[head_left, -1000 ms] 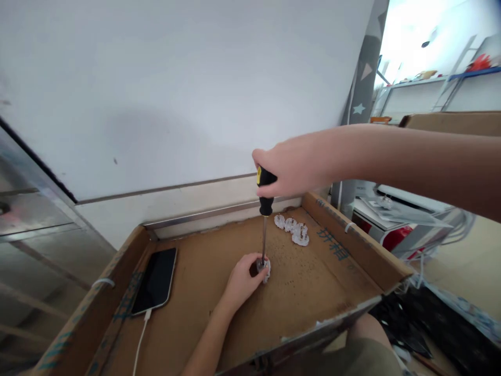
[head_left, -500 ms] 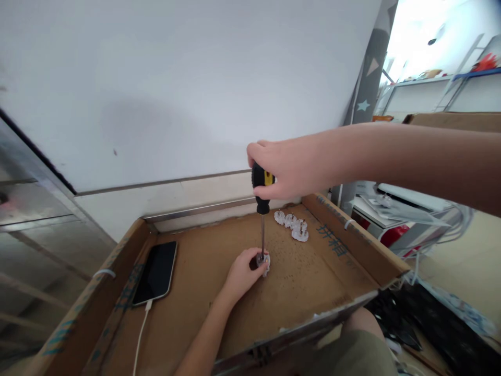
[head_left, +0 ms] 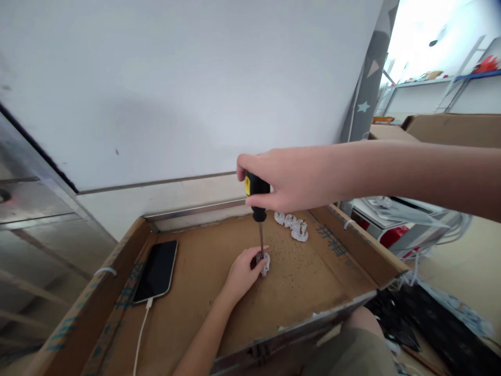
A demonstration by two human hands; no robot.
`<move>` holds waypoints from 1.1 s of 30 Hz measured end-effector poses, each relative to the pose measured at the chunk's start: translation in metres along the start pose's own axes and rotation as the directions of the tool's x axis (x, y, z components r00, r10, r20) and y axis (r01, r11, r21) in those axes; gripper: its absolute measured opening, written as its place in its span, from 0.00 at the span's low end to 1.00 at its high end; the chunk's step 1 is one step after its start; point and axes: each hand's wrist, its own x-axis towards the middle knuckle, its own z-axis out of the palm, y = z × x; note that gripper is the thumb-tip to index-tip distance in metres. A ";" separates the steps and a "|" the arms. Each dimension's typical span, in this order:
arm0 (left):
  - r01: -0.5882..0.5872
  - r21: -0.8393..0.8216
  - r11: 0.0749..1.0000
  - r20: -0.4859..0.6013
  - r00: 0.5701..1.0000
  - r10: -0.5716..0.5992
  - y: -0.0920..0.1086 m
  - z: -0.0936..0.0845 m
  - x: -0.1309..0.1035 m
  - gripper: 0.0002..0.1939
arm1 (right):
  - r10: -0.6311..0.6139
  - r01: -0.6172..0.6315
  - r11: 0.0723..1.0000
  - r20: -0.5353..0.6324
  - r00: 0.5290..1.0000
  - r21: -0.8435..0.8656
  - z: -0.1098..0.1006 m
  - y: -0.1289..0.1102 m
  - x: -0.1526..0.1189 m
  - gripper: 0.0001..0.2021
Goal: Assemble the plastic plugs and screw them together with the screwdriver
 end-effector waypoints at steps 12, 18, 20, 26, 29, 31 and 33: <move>0.005 -0.004 1.000 0.012 1.000 -0.005 -0.004 0.001 0.001 0.11 | 0.135 -0.141 0.989 0.151 0.979 0.033 -0.011 0.013 0.001 0.23; 0.014 -0.002 1.000 0.003 1.000 -0.014 -0.005 0.002 0.001 0.11 | 0.169 -0.168 0.986 0.119 0.978 -0.024 -0.001 0.018 0.007 0.30; 0.018 -0.001 1.000 0.004 1.000 -0.018 -0.005 0.002 0.001 0.11 | 0.135 -0.136 0.991 0.061 0.989 0.004 -0.001 0.018 0.005 0.27; 0.023 -0.015 1.000 0.004 1.000 -0.023 -0.001 0.001 0.000 0.11 | 0.044 -0.058 0.992 0.126 0.991 0.109 -0.003 0.012 0.002 0.25; 0.030 -0.016 0.999 0.010 1.000 -0.030 0.001 0.000 0.000 0.11 | 0.132 -0.135 0.989 -0.038 0.990 -0.068 0.003 0.009 0.005 0.26; 0.034 -0.022 0.999 0.008 0.999 -0.034 0.001 0.000 0.000 0.11 | 0.130 -0.145 0.981 -0.115 0.985 -0.128 0.004 0.009 0.006 0.27; 0.032 -0.027 0.999 0.007 0.999 -0.031 0.000 0.001 0.000 0.11 | 0.089 -0.091 0.994 -0.032 0.996 -0.062 0.002 0.011 0.005 0.25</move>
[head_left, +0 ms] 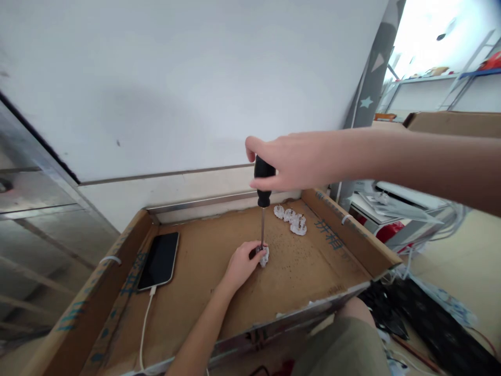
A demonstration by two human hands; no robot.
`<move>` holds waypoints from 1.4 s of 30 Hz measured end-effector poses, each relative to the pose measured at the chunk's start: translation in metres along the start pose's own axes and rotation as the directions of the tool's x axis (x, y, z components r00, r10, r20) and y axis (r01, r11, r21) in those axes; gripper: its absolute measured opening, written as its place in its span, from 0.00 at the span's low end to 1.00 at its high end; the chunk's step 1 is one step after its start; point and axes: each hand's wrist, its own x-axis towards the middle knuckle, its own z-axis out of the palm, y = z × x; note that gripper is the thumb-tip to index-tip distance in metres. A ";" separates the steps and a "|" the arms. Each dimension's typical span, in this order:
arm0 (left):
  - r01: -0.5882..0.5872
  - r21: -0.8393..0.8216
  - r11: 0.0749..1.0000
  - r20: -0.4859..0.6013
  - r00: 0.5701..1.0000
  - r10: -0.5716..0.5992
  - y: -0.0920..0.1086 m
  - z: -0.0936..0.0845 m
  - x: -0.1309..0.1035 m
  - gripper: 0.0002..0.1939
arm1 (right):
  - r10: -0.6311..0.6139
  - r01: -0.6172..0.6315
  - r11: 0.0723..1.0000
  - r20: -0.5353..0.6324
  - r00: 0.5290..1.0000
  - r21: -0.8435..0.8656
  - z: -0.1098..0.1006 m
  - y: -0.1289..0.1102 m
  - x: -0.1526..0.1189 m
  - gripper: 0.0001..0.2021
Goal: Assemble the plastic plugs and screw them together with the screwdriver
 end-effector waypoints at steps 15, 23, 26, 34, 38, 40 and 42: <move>-0.037 0.105 0.994 -0.008 0.999 0.038 0.003 -0.001 -0.002 0.11 | -0.063 0.042 0.989 0.153 0.986 0.139 -0.004 0.007 0.007 0.30; -0.071 0.168 0.983 -0.019 0.997 0.075 -0.001 0.000 -0.003 0.13 | 0.086 -0.084 0.994 0.025 0.996 -0.077 0.003 0.021 0.011 0.29; -0.062 0.201 0.978 -0.025 0.997 0.069 -0.001 -0.001 -0.003 0.13 | 0.013 -0.045 0.990 0.222 0.975 0.137 -0.003 0.024 0.010 0.31; -0.077 0.156 0.985 -0.050 0.995 0.086 -0.005 0.001 -0.003 0.12 | 0.106 -0.129 0.989 0.257 0.961 0.075 -0.011 0.016 0.004 0.31; -0.082 0.153 0.985 -0.052 0.994 0.091 -0.004 0.001 -0.003 0.13 | -0.027 -0.021 0.987 0.294 0.956 0.157 -0.010 0.013 0.000 0.31; -0.086 0.144 0.986 -0.048 0.994 0.094 -0.003 0.001 -0.003 0.13 | 0.025 -0.052 0.994 0.262 0.965 0.096 -0.008 0.011 0.000 0.29; -0.091 0.139 0.986 -0.045 0.994 0.099 -0.003 0.000 -0.003 0.13 | 0.108 -0.110 0.994 0.151 0.983 0.003 -0.007 0.007 0.000 0.32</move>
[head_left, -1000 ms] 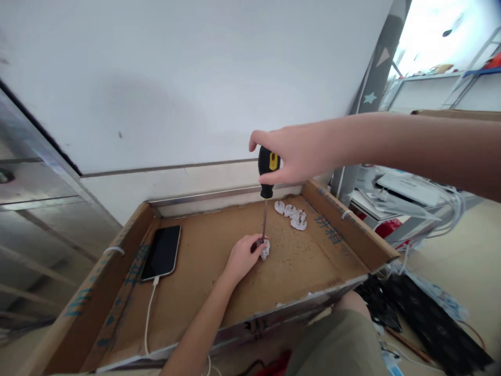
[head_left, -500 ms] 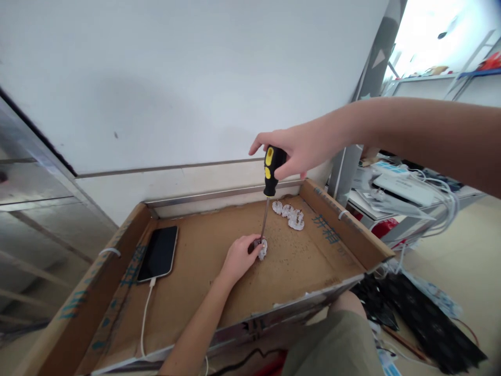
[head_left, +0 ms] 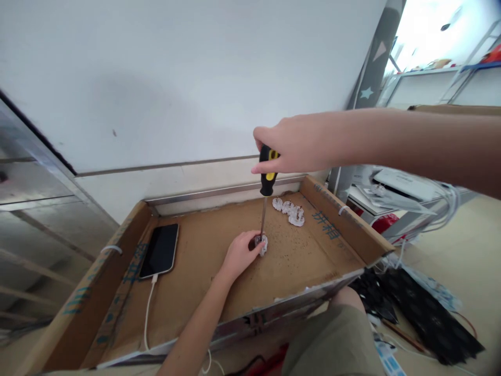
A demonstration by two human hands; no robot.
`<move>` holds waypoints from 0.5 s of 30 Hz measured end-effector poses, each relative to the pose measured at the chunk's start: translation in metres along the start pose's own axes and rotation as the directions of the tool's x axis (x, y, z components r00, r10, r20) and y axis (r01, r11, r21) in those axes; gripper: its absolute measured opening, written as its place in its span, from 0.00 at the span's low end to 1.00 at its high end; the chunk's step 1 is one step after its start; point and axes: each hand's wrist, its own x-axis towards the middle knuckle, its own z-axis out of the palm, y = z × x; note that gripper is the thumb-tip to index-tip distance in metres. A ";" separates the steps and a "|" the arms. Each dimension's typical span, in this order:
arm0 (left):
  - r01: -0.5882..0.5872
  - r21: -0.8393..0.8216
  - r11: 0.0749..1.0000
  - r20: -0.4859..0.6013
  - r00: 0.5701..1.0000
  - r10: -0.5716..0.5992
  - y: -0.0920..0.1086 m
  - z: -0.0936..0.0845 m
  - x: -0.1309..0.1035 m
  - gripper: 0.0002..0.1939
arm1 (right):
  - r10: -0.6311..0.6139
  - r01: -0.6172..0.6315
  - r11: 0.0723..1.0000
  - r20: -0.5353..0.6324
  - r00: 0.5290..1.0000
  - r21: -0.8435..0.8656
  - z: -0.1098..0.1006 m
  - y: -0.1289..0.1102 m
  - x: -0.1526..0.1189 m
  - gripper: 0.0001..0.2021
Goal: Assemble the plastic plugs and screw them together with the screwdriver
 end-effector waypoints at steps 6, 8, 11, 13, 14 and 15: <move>-0.006 0.005 1.000 -0.004 1.000 0.006 -0.004 0.002 0.000 0.13 | -0.149 0.132 0.978 0.099 0.984 0.160 -0.006 -0.003 -0.003 0.25; -0.012 0.000 1.000 -0.002 1.000 0.012 -0.004 0.002 0.000 0.13 | -0.142 0.121 0.979 0.121 0.982 0.164 -0.007 -0.003 -0.002 0.23; -0.020 -0.004 1.000 -0.009 1.000 0.020 -0.005 0.002 0.000 0.13 | 0.015 -0.015 1.000 0.074 0.997 -0.001 -0.004 -0.001 0.002 0.24; -0.027 0.001 1.000 -0.012 1.000 0.027 -0.004 0.002 0.000 0.13 | 0.087 -0.087 0.992 -0.002 0.996 -0.094 0.000 0.002 0.005 0.29; -0.029 0.003 1.000 -0.013 0.999 0.029 -0.004 0.002 0.000 0.13 | 0.086 -0.088 0.991 -0.030 0.996 -0.102 0.001 0.005 0.006 0.30; -0.031 0.004 1.000 -0.013 0.999 0.031 -0.004 0.002 0.000 0.13 | 0.059 -0.062 0.995 -0.031 0.998 -0.083 0.001 0.007 0.006 0.29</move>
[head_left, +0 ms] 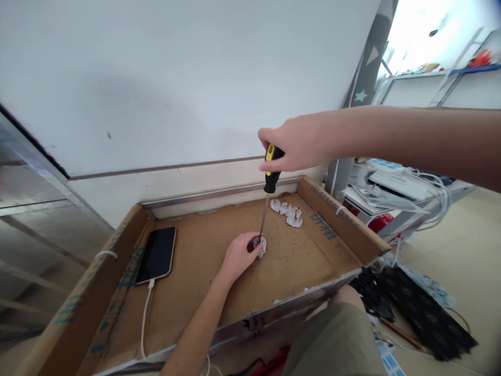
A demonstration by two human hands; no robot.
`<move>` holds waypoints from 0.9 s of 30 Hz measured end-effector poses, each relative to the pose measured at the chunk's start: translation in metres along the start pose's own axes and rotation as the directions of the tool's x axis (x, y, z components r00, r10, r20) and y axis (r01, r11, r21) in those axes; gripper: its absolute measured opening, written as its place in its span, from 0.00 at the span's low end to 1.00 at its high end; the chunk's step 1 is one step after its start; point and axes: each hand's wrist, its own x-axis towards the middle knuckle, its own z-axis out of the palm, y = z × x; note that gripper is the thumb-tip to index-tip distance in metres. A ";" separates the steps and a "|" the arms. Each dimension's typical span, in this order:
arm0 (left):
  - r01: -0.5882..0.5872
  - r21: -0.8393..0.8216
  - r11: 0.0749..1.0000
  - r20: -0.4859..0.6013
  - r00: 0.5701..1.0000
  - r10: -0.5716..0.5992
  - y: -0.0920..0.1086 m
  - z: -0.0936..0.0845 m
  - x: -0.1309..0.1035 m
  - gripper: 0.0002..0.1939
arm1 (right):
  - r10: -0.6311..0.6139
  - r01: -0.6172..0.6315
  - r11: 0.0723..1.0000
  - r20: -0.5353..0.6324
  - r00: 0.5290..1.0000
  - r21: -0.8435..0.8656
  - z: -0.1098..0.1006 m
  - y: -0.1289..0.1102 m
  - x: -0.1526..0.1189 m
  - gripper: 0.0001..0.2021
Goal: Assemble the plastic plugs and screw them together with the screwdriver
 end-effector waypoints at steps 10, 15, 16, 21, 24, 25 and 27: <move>0.012 -0.003 1.000 0.003 1.000 -0.012 0.001 0.000 0.001 0.13 | 0.012 -0.013 1.000 0.063 0.998 0.017 -0.006 -0.003 -0.004 0.29; 0.012 0.004 1.000 0.017 1.000 -0.012 0.001 -0.001 0.000 0.13 | -0.224 0.159 0.950 0.233 0.946 0.270 -0.009 -0.002 -0.005 0.25; 0.012 0.008 1.000 0.019 1.000 -0.012 0.002 -0.001 0.000 0.13 | -0.231 0.158 0.948 0.254 0.939 0.277 -0.010 -0.003 -0.006 0.24; 0.014 0.007 1.000 0.014 1.000 -0.014 0.004 -0.002 0.001 0.13 | -0.012 0.012 1.000 0.041 0.999 -0.012 -0.006 -0.010 -0.014 0.27; 0.000 0.011 1.000 0.018 1.000 -0.001 0.006 -0.001 0.001 0.12 | -0.138 0.129 0.983 0.064 0.988 0.128 -0.003 -0.011 -0.022 0.24; -0.008 0.013 1.000 0.019 1.000 0.008 0.006 -0.001 0.002 0.12 | -0.166 0.150 0.975 0.089 0.982 0.165 -0.002 -0.010 -0.024 0.23; -0.027 0.014 1.000 0.016 1.000 0.027 0.006 -0.001 0.002 0.11 | -0.141 0.132 0.982 0.058 0.988 0.138 0.000 -0.008 -0.025 0.20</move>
